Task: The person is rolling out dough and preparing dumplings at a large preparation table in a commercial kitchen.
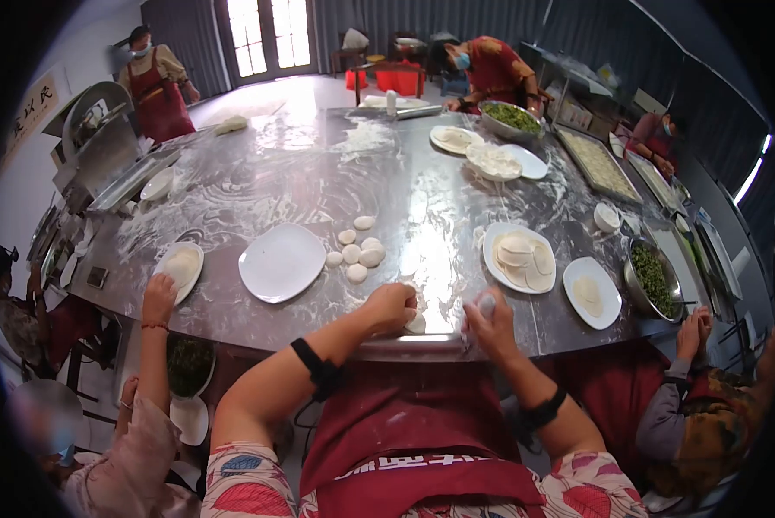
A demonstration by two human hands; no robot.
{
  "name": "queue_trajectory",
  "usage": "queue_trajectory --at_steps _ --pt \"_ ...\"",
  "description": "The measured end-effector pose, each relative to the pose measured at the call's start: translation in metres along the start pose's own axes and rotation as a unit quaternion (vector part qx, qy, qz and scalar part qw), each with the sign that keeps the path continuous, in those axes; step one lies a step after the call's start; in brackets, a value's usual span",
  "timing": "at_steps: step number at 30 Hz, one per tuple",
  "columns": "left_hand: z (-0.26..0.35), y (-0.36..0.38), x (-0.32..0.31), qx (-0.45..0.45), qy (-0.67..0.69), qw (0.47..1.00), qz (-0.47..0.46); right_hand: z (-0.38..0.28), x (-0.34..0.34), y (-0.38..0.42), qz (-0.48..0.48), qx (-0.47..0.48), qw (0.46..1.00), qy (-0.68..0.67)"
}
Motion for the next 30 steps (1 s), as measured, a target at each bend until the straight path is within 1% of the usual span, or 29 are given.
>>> queue_trajectory --at_steps 2,3,6,7,8,10,11,12,14,15,18,19,22,23,26,27,29,30 --pt "0.001 0.013 0.003 0.056 0.102 0.993 -0.005 -0.002 0.0 0.011 0.001 -0.011 0.999 -0.047" --pt "0.004 0.014 0.001 0.023 0.061 0.998 -0.013 -0.003 -0.002 0.006 0.005 -0.006 1.0 -0.029" --pt "0.019 0.009 0.009 0.041 -0.044 0.998 -0.002 -0.008 -0.011 -0.033 0.023 0.005 0.999 0.029" --pt "0.019 0.005 0.01 0.041 -0.05 0.998 0.002 -0.005 -0.015 -0.043 0.014 0.004 1.0 0.007" --pt "0.014 0.002 0.005 0.027 -0.029 0.999 -0.01 -0.004 -0.019 -0.048 0.005 0.003 1.0 -0.014" --pt "0.009 -0.005 0.001 -0.001 0.014 0.999 -0.03 0.0 -0.012 -0.042 0.023 0.014 0.999 0.043" --pt "0.009 -0.001 0.001 0.001 0.029 0.999 -0.04 0.002 -0.009 -0.036 0.033 0.02 0.997 0.073" --pt "0.006 0.001 0.002 0.0 0.027 0.999 -0.024 0.002 -0.005 -0.023 0.027 0.001 0.999 0.038" --pt "-0.002 0.004 0.004 -0.001 0.022 1.0 0.009 0.0 0.001 0.003 0.02 0.002 1.0 0.016" --pt "0.003 0.009 0.009 0.014 0.053 0.998 -0.005 -0.002 0.001 -0.004 0.023 0.011 1.0 0.018" --pt "0.011 0.009 0.006 -0.023 0.028 0.999 -0.033 0.0 -0.006 -0.023 0.034 0.026 0.998 0.036" --pt "0.014 0.007 0.009 0.005 -0.012 1.0 -0.026 -0.002 -0.011 -0.04 0.041 0.024 0.998 0.046" --pt "0.011 -0.004 0.008 0.021 -0.023 0.999 -0.029 -0.005 -0.018 -0.05 0.04 0.018 0.997 0.062" --pt "0.01 -0.005 0.006 0.017 0.014 0.999 -0.046 -0.006 -0.018 -0.051 0.036 0.017 0.997 0.066" --pt "0.01 -0.001 0.005 -0.025 0.006 0.999 -0.039 -0.006 -0.005 -0.012 0.025 0.001 0.999 0.026" --pt "0.003 0.0 0.003 -0.028 -0.009 0.999 -0.021 -0.006 -0.001 0.001 0.021 0.0 1.0 0.017" --pt "-0.002 0.006 0.003 -0.013 0.068 0.997 -0.03 -0.006 0.0 0.008 0.015 0.015 1.0 -0.009" --pt "-0.001 0.012 -0.002 -0.003 0.106 0.993 -0.042 -0.004 -0.003 0.003 0.02 0.026 0.999 0.015"
Point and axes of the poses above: each hand's wrist, its own y-axis away from the middle knuckle, its own x-axis out of the back of the hand, z = x × y, the point moved 7 cm from there along -y, towards the middle knuckle, and after that the axes turned 11 degrees about -x, right-handed, at the moved point
